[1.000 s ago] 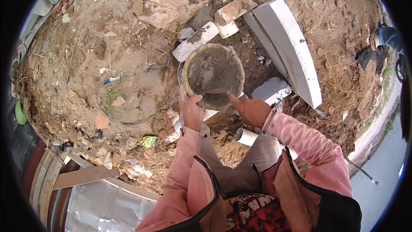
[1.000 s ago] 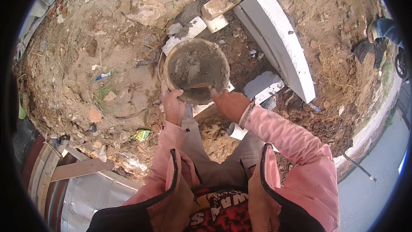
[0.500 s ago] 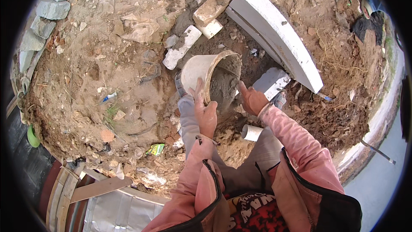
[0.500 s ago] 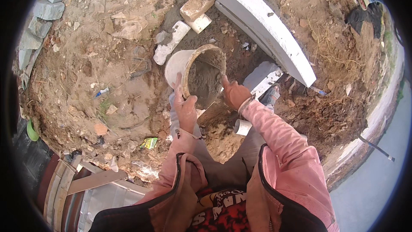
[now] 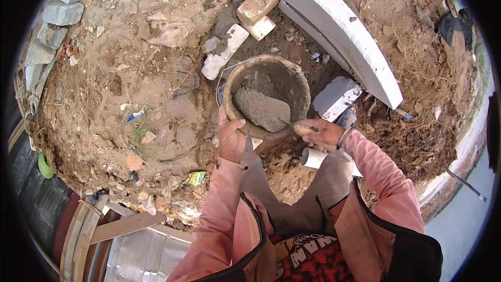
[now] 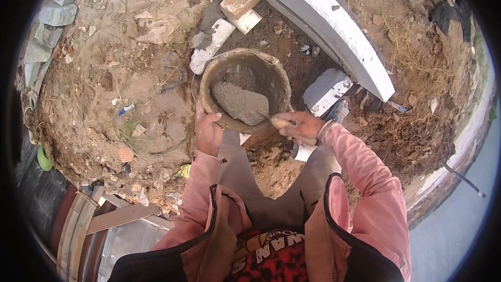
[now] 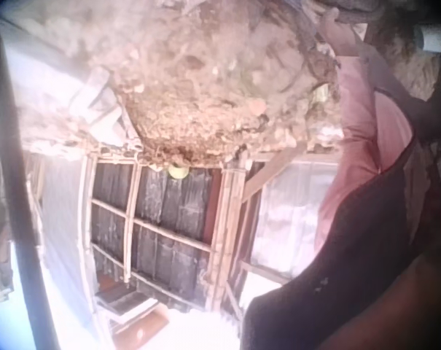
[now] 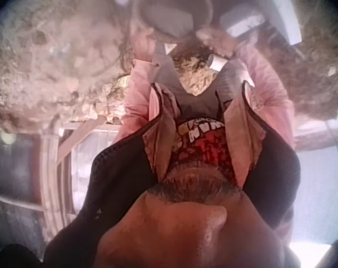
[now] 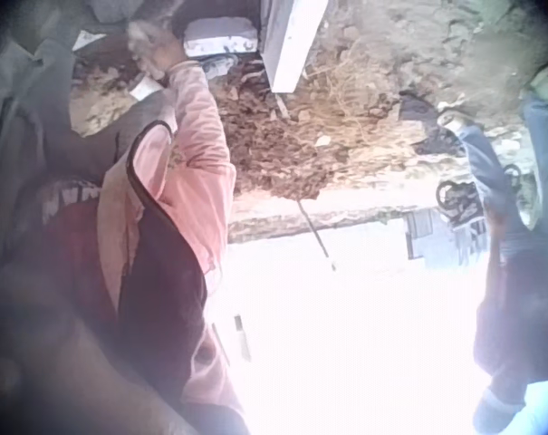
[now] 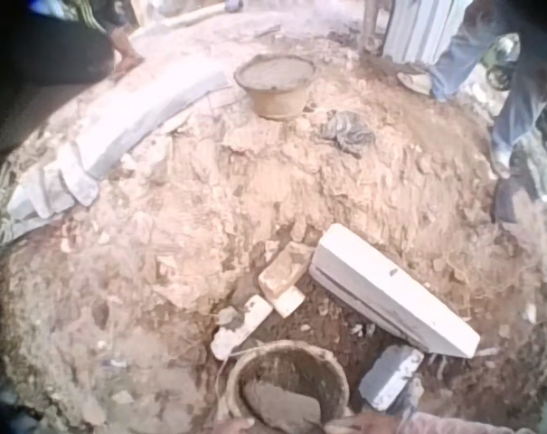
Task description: The person applies mortar to concrete blocks and a pipe using a trowel and positions a large curved concrete slab over them.
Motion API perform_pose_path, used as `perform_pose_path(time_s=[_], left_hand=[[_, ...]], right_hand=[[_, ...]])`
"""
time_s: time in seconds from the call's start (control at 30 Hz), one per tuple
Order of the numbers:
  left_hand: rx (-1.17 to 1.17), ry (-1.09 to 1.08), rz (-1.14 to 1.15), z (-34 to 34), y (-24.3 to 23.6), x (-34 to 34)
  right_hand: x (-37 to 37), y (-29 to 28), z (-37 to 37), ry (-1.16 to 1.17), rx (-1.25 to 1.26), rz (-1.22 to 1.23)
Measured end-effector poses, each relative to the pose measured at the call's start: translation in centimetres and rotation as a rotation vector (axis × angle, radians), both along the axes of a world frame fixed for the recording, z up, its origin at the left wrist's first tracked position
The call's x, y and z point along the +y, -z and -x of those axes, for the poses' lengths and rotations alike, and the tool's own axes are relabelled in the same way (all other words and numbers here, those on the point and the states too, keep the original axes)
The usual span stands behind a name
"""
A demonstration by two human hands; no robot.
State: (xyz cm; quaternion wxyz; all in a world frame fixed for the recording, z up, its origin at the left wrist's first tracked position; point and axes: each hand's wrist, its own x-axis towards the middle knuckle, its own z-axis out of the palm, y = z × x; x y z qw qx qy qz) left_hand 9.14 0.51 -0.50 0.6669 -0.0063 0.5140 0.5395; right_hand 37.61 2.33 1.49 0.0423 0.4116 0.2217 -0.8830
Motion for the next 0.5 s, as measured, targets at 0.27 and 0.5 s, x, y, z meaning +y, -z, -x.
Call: perform_pose_path(time_s=[0.27, 0.5], left_hand=[[0.0, -0.21, 0.116, 3.6, 3.1, -5.1], [0.027, -0.215, 0.153, 4.7, 3.5, -6.3]], right_hand=[[2.5, 0.4, 4.3, 0.13, -0.266, -0.67], [8.4, 14.2, 12.9, -0.131, -0.903, -1.1]])
